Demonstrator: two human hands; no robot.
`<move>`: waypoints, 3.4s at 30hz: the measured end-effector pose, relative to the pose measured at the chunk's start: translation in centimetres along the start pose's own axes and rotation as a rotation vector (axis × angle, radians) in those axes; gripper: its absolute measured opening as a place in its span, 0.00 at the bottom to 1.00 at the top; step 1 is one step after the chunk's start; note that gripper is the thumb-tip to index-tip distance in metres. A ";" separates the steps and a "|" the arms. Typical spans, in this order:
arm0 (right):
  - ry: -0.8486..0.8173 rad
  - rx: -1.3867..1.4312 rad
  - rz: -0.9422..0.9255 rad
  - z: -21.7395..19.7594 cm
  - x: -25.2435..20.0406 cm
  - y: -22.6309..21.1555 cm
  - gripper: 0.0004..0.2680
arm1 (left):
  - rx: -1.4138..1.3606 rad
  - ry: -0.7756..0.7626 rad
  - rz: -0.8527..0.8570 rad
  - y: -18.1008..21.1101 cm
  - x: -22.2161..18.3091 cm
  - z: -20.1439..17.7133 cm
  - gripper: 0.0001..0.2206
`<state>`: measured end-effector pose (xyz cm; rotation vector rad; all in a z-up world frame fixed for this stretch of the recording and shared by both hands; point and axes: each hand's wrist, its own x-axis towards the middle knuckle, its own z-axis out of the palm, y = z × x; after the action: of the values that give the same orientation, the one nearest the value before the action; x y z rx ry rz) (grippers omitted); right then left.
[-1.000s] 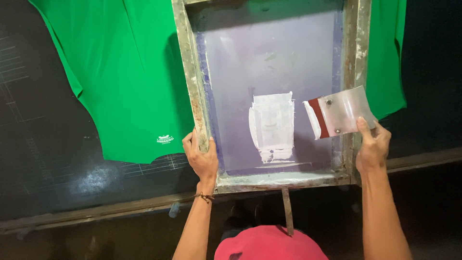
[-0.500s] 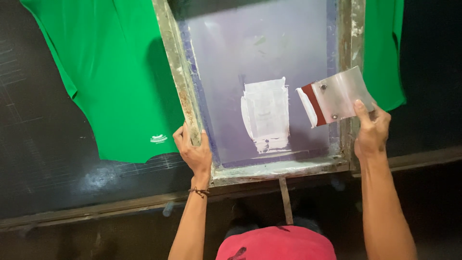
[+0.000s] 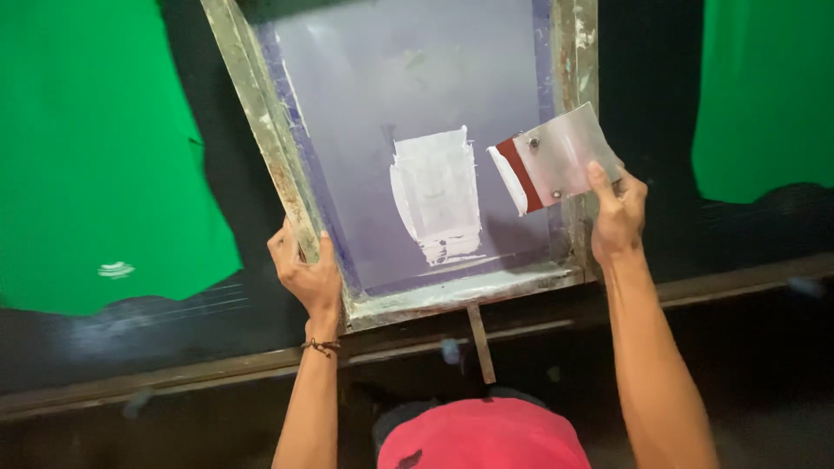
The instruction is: Using a squeegee to apply white ink to green t-shirts through a screen printing frame.
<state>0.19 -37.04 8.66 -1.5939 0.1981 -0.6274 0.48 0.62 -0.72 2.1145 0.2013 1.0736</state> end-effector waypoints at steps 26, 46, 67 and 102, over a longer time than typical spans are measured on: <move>0.018 0.156 0.060 -0.1 0.2 1.2 0.02 | -0.054 -0.014 -0.058 0.2 0.0 -0.1 0.27; -0.133 0.064 0.011 -1.9 0.9 3.7 0.13 | -0.016 -0.060 -0.001 0.2 0.5 -0.8 0.27; -0.095 0.172 0.149 -0.7 0.5 -1.1 0.04 | -0.069 -0.082 -0.010 0.9 0.7 -1.1 0.27; -0.058 0.118 0.110 0.4 -0.3 -3.2 0.04 | 0.035 -0.136 -0.020 0.0 0.2 -0.9 0.28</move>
<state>-0.57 -36.09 11.64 -1.4755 0.2009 -0.4976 -0.07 1.20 -0.20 2.2028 0.1757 0.9164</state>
